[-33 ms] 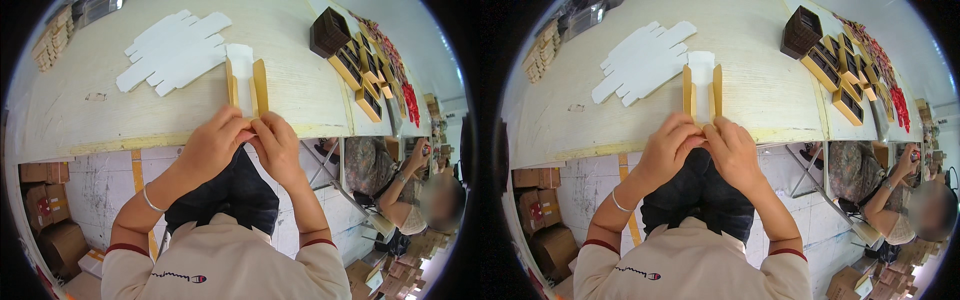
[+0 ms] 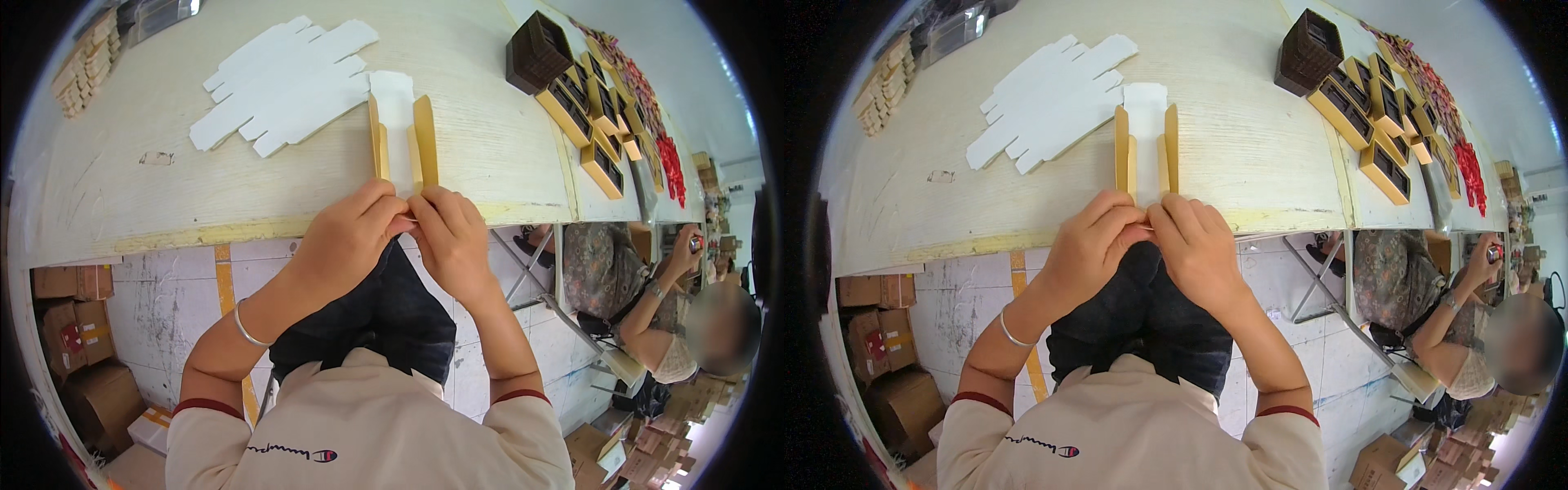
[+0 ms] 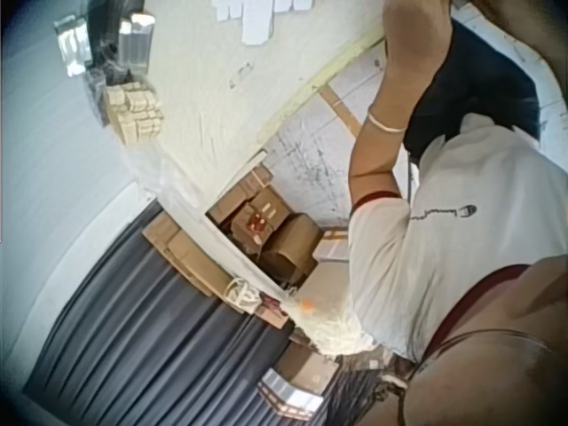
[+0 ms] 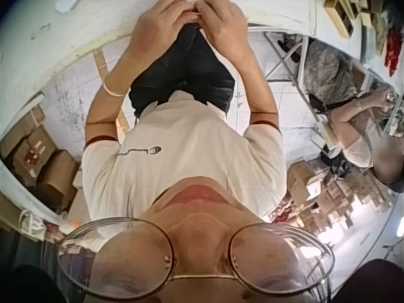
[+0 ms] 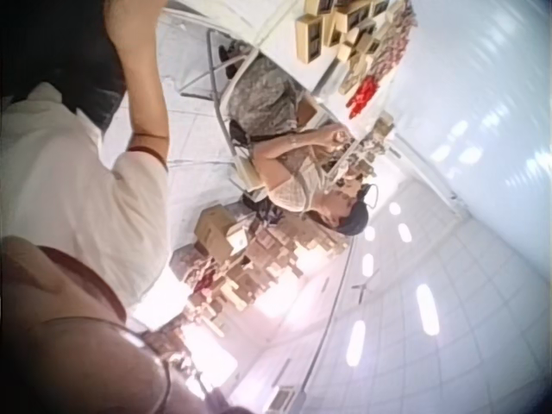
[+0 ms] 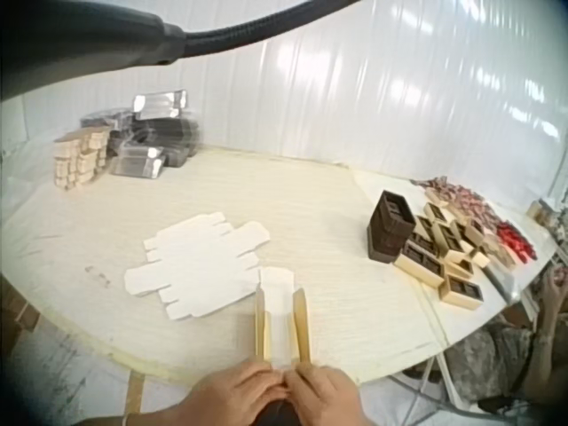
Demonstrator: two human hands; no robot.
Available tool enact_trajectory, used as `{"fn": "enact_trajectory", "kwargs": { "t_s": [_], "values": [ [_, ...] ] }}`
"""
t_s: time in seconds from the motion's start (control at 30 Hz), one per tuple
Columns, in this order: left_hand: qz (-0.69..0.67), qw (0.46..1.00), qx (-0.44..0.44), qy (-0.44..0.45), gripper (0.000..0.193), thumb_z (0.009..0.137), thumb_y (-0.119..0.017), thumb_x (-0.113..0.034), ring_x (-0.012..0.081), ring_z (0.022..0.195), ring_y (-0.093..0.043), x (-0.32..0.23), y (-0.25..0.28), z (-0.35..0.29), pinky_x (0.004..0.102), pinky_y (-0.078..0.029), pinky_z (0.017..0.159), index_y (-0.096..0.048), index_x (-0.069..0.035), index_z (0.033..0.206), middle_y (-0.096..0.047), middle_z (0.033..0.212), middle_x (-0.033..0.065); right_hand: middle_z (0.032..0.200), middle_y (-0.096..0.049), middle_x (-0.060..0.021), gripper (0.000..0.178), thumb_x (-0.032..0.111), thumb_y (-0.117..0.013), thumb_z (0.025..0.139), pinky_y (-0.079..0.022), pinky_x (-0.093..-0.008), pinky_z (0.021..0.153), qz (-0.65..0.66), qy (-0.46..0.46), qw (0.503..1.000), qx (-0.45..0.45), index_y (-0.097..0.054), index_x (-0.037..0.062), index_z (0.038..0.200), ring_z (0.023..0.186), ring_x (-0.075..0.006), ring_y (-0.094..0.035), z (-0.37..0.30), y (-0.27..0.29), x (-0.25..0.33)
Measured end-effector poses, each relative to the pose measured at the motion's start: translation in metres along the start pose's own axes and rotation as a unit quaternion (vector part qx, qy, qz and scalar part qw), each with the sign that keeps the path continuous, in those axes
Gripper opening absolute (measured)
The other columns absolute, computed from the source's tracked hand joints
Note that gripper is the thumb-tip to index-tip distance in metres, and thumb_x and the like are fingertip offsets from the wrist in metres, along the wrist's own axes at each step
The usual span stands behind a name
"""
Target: The person folds flat white cardboard pieces into small rectangular boxes. They then pick up a black plastic insert and place it inside each assembled box. The finished units are stacked on the table.
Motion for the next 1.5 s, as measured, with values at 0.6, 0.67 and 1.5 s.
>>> {"fn": "enact_trajectory", "kwargs": {
  "t_s": [0.6,0.67,1.5],
  "values": [
    [0.234,0.967,0.079,-0.060,0.038,0.066,-0.077,-0.030,0.0268,0.099,-0.052,-0.020,0.032,0.021,0.0420,-0.040,0.088,-0.064,-0.010,0.096,-0.060,0.105,0.0085,0.070,-0.055,-0.0087,0.013,0.009,-0.069,0.074,-0.043,-0.0374,0.059,0.034,-0.020,0.990,0.132,-0.060,0.0033,0.081,0.066,-0.0273,-0.056,0.015,0.021,-0.010],
    [0.174,0.969,0.177,-0.003,0.034,0.067,-0.077,-0.025,0.0268,0.092,-0.054,-0.012,0.017,0.006,0.0390,-0.044,0.081,-0.063,-0.009,0.093,-0.059,0.103,0.0083,0.074,-0.058,-0.0102,0.017,0.006,-0.069,0.073,-0.045,-0.0373,0.061,0.135,-0.083,0.975,0.153,-0.063,0.0022,0.089,0.069,-0.0282,-0.057,0.013,0.021,0.009],
    [0.001,0.996,0.086,0.023,0.008,0.076,-0.069,-0.003,0.0264,0.066,-0.055,0.000,0.009,0.002,0.0352,-0.044,0.058,-0.065,-0.003,0.082,-0.056,0.074,0.0081,0.096,-0.058,-0.0132,0.040,-0.008,-0.066,0.071,-0.049,-0.0376,0.078,0.231,-0.128,0.945,0.196,-0.058,0.0022,0.109,0.085,-0.0298,-0.059,-0.004,0.022,-0.007]
  ]
}}
Point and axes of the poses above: each hand's wrist, its own z-axis towards the middle knuckle, its own y-axis out of the back of the hand, x = y × z, the point moved 4 cm from there along z, towards the middle knuckle
